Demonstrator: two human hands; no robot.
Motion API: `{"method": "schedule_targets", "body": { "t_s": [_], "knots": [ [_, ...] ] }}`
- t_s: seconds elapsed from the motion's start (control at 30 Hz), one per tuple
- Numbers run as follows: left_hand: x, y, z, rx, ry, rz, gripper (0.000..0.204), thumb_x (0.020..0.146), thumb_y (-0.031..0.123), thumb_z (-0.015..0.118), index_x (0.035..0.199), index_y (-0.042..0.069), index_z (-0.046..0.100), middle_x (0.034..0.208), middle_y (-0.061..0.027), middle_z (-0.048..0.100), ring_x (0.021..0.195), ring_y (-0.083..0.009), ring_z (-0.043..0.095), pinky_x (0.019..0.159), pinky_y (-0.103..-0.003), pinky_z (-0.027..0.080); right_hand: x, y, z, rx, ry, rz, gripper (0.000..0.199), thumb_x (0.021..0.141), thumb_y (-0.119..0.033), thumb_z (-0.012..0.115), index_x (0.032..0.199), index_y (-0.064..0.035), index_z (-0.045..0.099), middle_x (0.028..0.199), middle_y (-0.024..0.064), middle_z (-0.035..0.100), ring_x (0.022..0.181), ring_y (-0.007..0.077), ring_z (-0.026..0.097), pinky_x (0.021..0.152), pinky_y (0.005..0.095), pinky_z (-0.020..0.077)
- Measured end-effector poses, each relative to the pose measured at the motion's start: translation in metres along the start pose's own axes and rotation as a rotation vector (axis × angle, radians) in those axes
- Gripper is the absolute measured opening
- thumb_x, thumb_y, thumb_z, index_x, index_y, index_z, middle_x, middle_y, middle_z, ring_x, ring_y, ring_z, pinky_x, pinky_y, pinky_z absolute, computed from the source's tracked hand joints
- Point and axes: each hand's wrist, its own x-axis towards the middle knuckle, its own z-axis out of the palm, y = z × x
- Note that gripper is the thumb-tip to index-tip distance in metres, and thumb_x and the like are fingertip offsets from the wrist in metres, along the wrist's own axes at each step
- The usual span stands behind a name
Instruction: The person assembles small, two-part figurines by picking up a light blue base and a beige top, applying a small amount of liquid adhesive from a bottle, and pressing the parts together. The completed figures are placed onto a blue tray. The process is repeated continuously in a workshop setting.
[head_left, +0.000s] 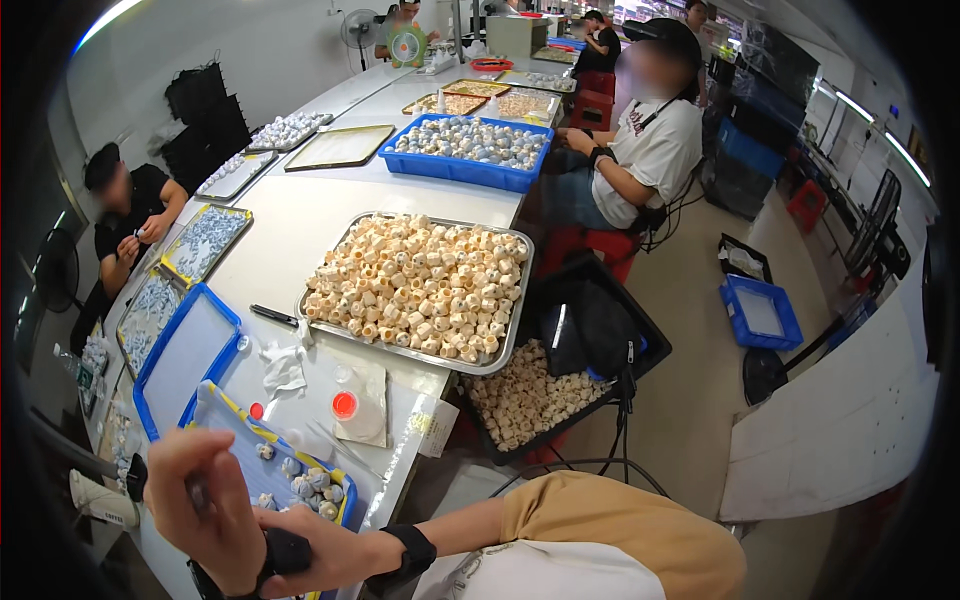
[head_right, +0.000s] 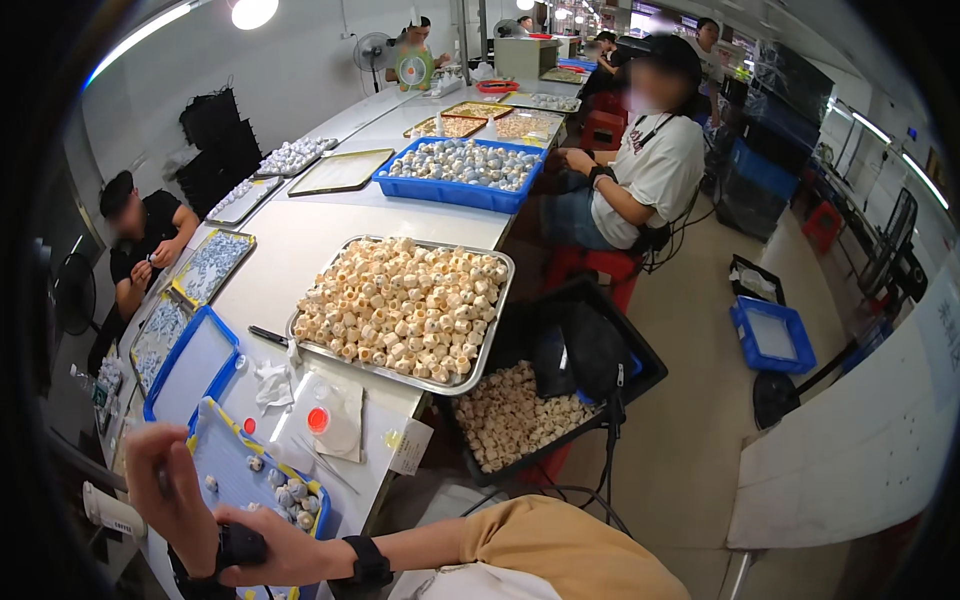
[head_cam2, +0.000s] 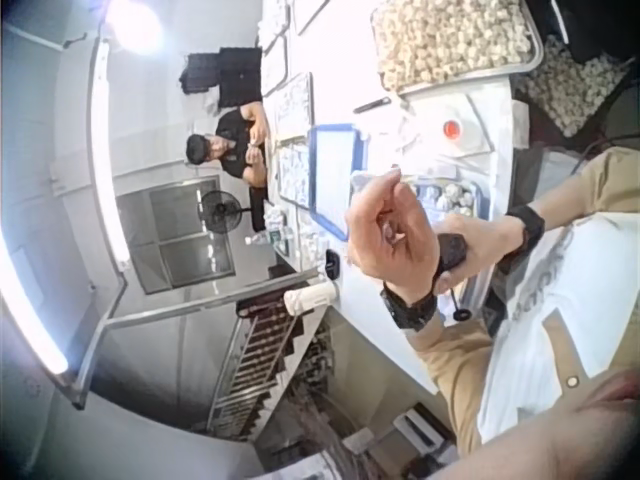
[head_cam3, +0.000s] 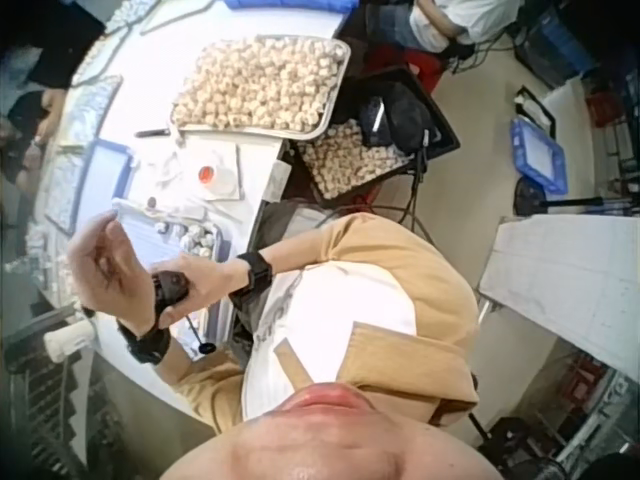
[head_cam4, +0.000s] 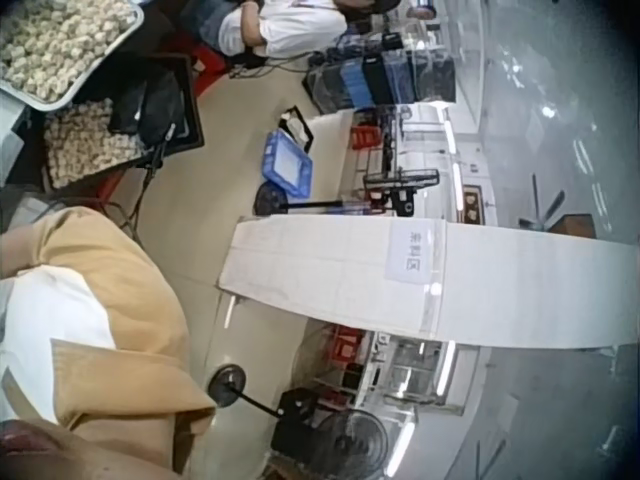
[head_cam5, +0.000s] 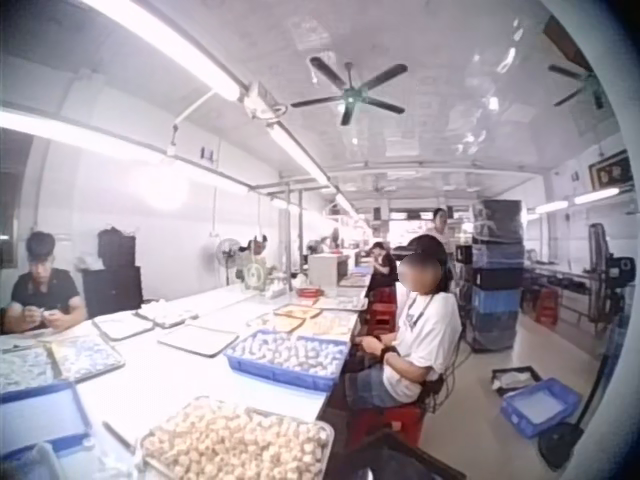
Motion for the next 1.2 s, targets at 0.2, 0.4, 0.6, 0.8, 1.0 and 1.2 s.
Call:
{"method": "schedule_targets", "body": {
  "t_s": [0.2,0.4,0.6,0.8,1.0,1.2],
  "knots": [
    [-0.014,0.005,-0.027,0.351,-0.023,0.322,0.014,0.086,0.006,0.045,0.097,-0.001,0.05,0.082,-0.009,0.049,0.057,-0.0142,0.042,0.052,-0.025,0.035,-0.001,-0.013,0.016,-0.012,0.08,-0.147,0.053,0.071,-0.036,0.074,0.106,-0.0018,0.053,0.09,0.0126,0.062,0.077,0.0215,0.061,0.067,0.0316,0.0477],
    [-0.014,0.014,-0.027,-0.108,0.0,0.33,0.017,0.088,0.012,0.054,0.088,-0.005,0.055,0.053,-0.0019,0.044,0.039,-0.0066,0.031,0.038,-0.021,0.023,-0.009,-0.014,0.012,-0.094,-0.133,0.007,0.056,0.066,-0.036,0.077,0.106,-0.0038,0.055,0.079,0.0118,0.062,0.069,0.0231,0.062,0.061,0.0314,0.0482],
    [-0.07,0.03,-0.058,-0.611,-0.04,-0.092,0.019,0.086,0.007,0.052,0.096,-0.009,0.048,0.056,-0.0009,0.038,0.044,-0.0063,0.028,0.04,-0.021,0.024,-0.028,-0.013,0.031,-0.19,-0.455,-0.03,0.063,0.063,-0.045,0.076,0.106,-0.0048,0.052,0.078,0.0145,0.061,0.07,0.0312,0.059,0.057,0.0354,0.0465],
    [-0.123,0.033,-0.083,-0.996,0.456,-0.79,0.033,0.078,-0.002,0.051,0.109,-0.005,0.041,0.079,-0.0085,0.043,0.056,-0.0095,0.035,0.047,-0.02,0.029,-0.064,0.003,0.046,-0.169,-0.671,0.071,0.064,0.062,-0.045,0.074,0.101,0.0002,0.051,0.077,0.0203,0.059,0.071,0.0373,0.057,0.058,0.0417,0.0458],
    [-0.15,0.014,-0.065,-1.026,0.577,-0.924,0.024,0.09,0.006,0.043,0.112,-0.001,0.043,0.082,-0.0084,0.046,0.055,-0.0081,0.036,0.046,-0.019,0.033,-0.061,-0.002,0.03,-0.169,-0.792,0.208,0.06,0.063,-0.044,0.074,0.097,0.0001,0.053,0.076,0.0197,0.059,0.07,0.0366,0.058,0.057,0.0402,0.0456],
    [-0.163,0.007,-0.042,-1.102,0.615,-0.969,0.022,0.092,0.013,0.041,0.109,0.0,0.045,0.09,-0.0103,0.047,0.055,-0.0097,0.037,0.048,-0.02,0.034,-0.058,-0.011,0.006,-0.197,-0.813,0.322,0.059,0.063,-0.044,0.075,0.096,0.0012,0.054,0.073,0.0197,0.059,0.068,0.0358,0.059,0.057,0.0383,0.046]
  ]
}}
